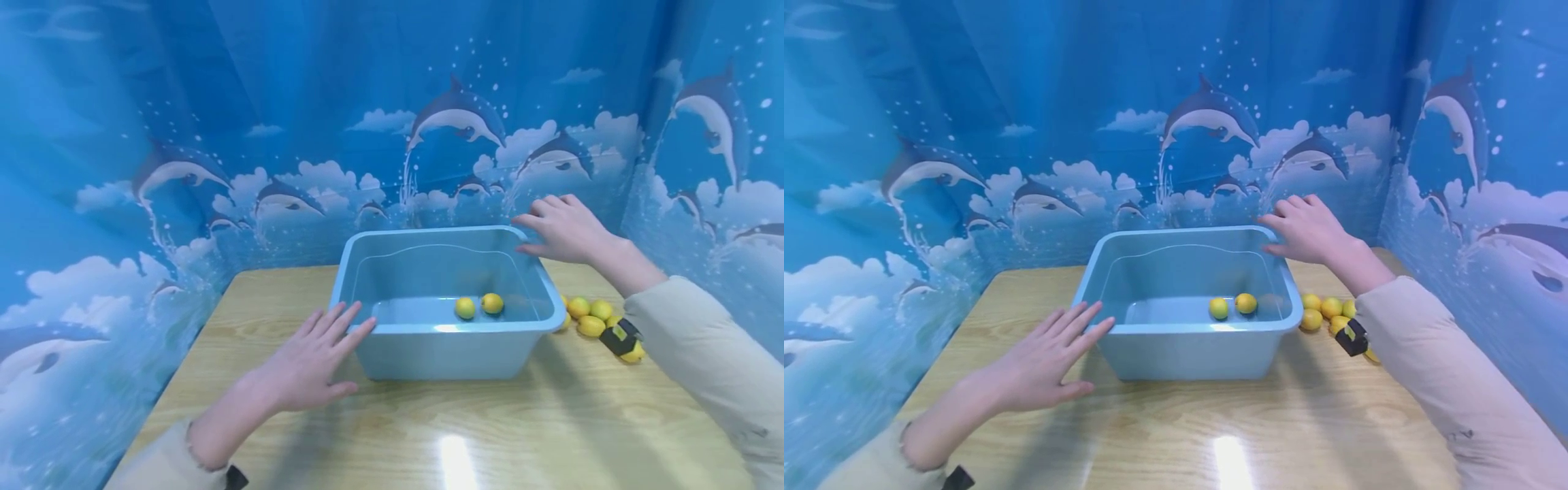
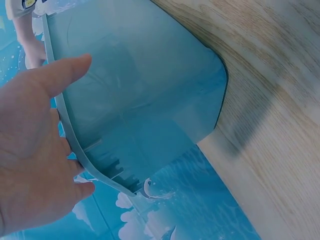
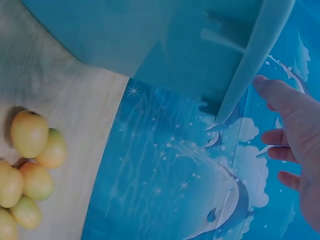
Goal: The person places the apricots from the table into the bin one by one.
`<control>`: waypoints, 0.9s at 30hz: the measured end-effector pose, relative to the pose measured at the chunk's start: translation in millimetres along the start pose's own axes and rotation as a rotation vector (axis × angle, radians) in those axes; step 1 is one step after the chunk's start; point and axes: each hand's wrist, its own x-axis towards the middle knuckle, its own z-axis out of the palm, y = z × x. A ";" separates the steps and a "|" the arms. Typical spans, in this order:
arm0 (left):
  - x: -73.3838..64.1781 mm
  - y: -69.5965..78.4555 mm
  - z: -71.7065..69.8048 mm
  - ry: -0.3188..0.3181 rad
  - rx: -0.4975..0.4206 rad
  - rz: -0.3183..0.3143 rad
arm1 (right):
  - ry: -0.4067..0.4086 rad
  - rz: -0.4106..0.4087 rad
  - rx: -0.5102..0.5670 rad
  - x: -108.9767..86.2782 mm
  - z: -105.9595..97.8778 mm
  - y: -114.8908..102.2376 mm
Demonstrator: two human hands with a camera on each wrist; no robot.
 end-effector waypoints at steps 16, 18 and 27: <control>-2.7 0.8 1.4 0.041 0.011 -0.019 | 0.173 0.011 0.005 -68.8 27.5 21.9; -2.9 0.8 1.7 0.041 0.010 -0.019 | 0.169 0.013 -0.002 -77.0 35.8 23.5; -3.1 1.2 2.9 0.042 -0.001 -0.018 | 0.091 0.048 0.017 -105.0 72.7 20.9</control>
